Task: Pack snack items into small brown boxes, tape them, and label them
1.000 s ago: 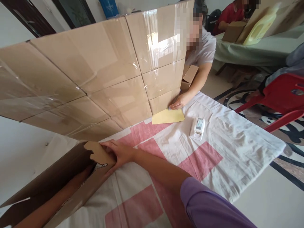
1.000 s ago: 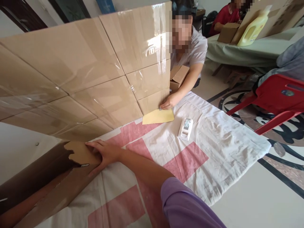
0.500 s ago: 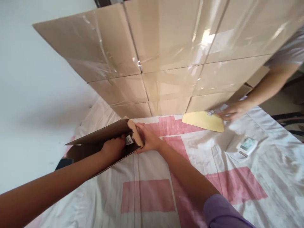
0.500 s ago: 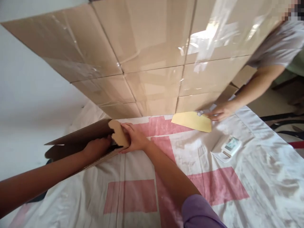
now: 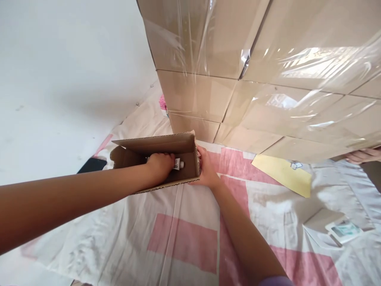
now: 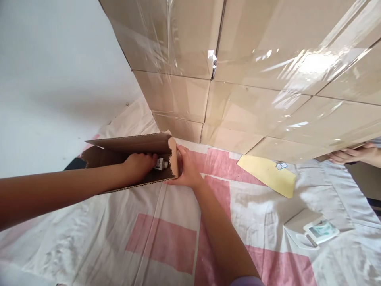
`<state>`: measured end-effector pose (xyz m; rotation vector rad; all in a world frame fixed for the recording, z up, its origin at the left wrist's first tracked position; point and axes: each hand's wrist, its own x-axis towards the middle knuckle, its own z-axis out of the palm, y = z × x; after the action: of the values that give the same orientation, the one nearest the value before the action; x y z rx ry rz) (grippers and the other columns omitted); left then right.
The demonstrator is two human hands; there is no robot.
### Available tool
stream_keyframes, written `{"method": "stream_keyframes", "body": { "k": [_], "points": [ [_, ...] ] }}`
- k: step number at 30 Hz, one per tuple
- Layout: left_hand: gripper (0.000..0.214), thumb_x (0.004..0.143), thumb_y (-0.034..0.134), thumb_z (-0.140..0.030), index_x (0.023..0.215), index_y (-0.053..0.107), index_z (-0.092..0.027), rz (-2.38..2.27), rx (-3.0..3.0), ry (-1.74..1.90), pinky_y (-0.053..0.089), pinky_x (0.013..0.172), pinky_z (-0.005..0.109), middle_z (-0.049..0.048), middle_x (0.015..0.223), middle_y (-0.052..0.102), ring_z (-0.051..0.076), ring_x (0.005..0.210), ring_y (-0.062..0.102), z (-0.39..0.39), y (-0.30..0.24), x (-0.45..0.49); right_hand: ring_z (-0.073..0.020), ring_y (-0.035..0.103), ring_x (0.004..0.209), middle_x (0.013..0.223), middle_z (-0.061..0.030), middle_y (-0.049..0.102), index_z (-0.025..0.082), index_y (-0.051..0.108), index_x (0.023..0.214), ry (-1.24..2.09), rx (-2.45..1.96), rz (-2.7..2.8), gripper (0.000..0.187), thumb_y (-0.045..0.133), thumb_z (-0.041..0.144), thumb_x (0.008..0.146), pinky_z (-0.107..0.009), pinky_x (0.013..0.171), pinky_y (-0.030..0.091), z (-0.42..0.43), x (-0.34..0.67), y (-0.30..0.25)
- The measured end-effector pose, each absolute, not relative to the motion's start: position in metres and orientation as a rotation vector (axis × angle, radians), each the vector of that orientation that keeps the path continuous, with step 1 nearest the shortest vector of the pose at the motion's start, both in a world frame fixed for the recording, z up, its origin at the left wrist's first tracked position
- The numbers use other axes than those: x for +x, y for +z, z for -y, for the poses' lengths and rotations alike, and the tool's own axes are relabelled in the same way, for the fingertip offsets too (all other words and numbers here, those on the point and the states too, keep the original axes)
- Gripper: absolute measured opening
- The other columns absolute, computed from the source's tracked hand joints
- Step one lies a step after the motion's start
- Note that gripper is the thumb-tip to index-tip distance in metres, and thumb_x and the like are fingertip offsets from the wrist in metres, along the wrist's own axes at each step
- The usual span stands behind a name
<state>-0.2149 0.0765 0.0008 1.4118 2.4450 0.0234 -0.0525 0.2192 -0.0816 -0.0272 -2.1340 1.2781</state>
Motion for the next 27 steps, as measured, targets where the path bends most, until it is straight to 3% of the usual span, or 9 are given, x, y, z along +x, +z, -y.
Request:
{"method": "stream_keyframes", "body": {
  "k": [4,10,13,15,19,21,23,25,27],
  "points": [
    [0.024,0.095,0.066,-0.020,0.117,0.067,-0.011,-2.410,1.448,-0.257,0.058,0.095,0.047,0.0094,0.105,0.074,0.023,0.098,0.072,-0.082,0.022,-0.203,-0.0378,0.042,0.149,0.159,-0.0157,0.037,0.031,0.020,0.164,1.285,-0.042,2.124,0.125,0.086,0.071,0.066,-0.054,0.120,0.046,-0.219,-0.052,-0.083],
    [0.030,0.089,0.073,-0.027,0.115,0.070,-0.011,-2.364,1.533,-0.335,0.056,0.088,0.042,0.0157,0.102,0.076,0.028,0.093,0.073,-0.100,0.047,-0.193,-0.0378,0.041,0.149,0.159,-0.0160,0.038,0.030,0.019,0.165,1.233,-0.050,2.146,0.127,0.082,0.078,0.065,-0.055,0.123,0.041,-0.219,-0.055,-0.082],
    [0.029,0.094,0.067,-0.037,0.115,0.072,-0.018,-2.361,1.635,-0.244,0.055,0.086,0.041,0.0118,0.104,0.077,0.029,0.093,0.072,-0.092,0.082,-0.195,-0.0393,0.042,0.149,0.158,-0.0166,0.040,0.030,0.017,0.166,1.163,-0.008,2.176,0.128,0.085,0.074,0.065,-0.056,0.123,0.041,-0.224,-0.049,-0.080],
    [0.031,0.100,0.055,-0.046,0.118,0.071,-0.026,-2.478,1.656,0.020,0.056,0.085,0.040,0.0067,0.112,0.076,0.027,0.096,0.071,-0.066,0.105,-0.197,-0.0403,0.043,0.148,0.158,-0.0186,0.040,0.028,0.016,0.167,1.118,-0.037,2.209,0.128,0.086,0.069,0.068,-0.058,0.121,0.041,-0.230,-0.032,-0.076],
    [0.043,0.098,0.056,-0.056,0.131,0.061,-0.029,-2.801,1.241,1.258,0.059,0.090,0.041,0.0035,0.125,0.072,0.025,0.108,0.070,0.004,0.095,-0.199,-0.0414,0.039,0.151,0.159,-0.0225,0.037,0.022,0.013,0.168,0.996,-0.306,2.307,0.124,0.083,0.065,0.075,-0.062,0.120,0.039,-0.234,0.029,-0.061],
    [0.054,0.096,0.059,-0.057,0.142,0.054,-0.028,-2.492,1.292,1.393,0.058,0.099,0.045,0.0081,0.137,0.067,0.027,0.123,0.066,0.020,0.059,-0.198,-0.0407,0.028,0.157,0.166,-0.0207,0.028,0.025,0.009,0.169,0.875,-0.400,2.334,0.120,0.081,0.060,0.080,-0.063,0.123,0.034,-0.229,0.058,-0.049],
    [0.062,0.097,0.059,-0.054,0.153,0.044,-0.031,-2.129,1.442,1.350,0.047,0.117,0.049,0.0093,0.159,0.051,0.029,0.145,0.050,0.016,0.021,-0.193,-0.0382,0.019,0.161,0.172,-0.0148,0.020,0.031,0.010,0.169,0.762,-0.403,2.321,0.108,0.075,0.054,0.087,-0.064,0.127,0.027,-0.221,0.077,-0.035],
    [0.064,0.098,0.060,-0.050,0.157,0.040,-0.033,-1.901,1.507,1.418,0.032,0.128,0.050,0.0069,0.168,0.037,0.027,0.157,0.033,0.001,-0.007,-0.185,-0.0370,0.018,0.161,0.172,-0.0098,0.026,0.035,0.024,0.167,0.718,-0.351,2.315,0.089,0.070,0.053,0.092,-0.066,0.128,0.023,-0.214,0.084,-0.022],
    [0.056,0.101,0.055,-0.051,0.153,0.048,-0.032,-1.778,1.514,1.535,0.024,0.132,0.051,0.0057,0.167,0.039,0.026,0.161,0.023,-0.014,-0.020,-0.179,-0.0378,0.023,0.160,0.165,-0.0091,0.042,0.033,0.047,0.157,0.731,-0.312,2.336,0.070,0.067,0.055,0.093,-0.067,0.127,0.025,-0.209,0.082,-0.013]
  ]
}}
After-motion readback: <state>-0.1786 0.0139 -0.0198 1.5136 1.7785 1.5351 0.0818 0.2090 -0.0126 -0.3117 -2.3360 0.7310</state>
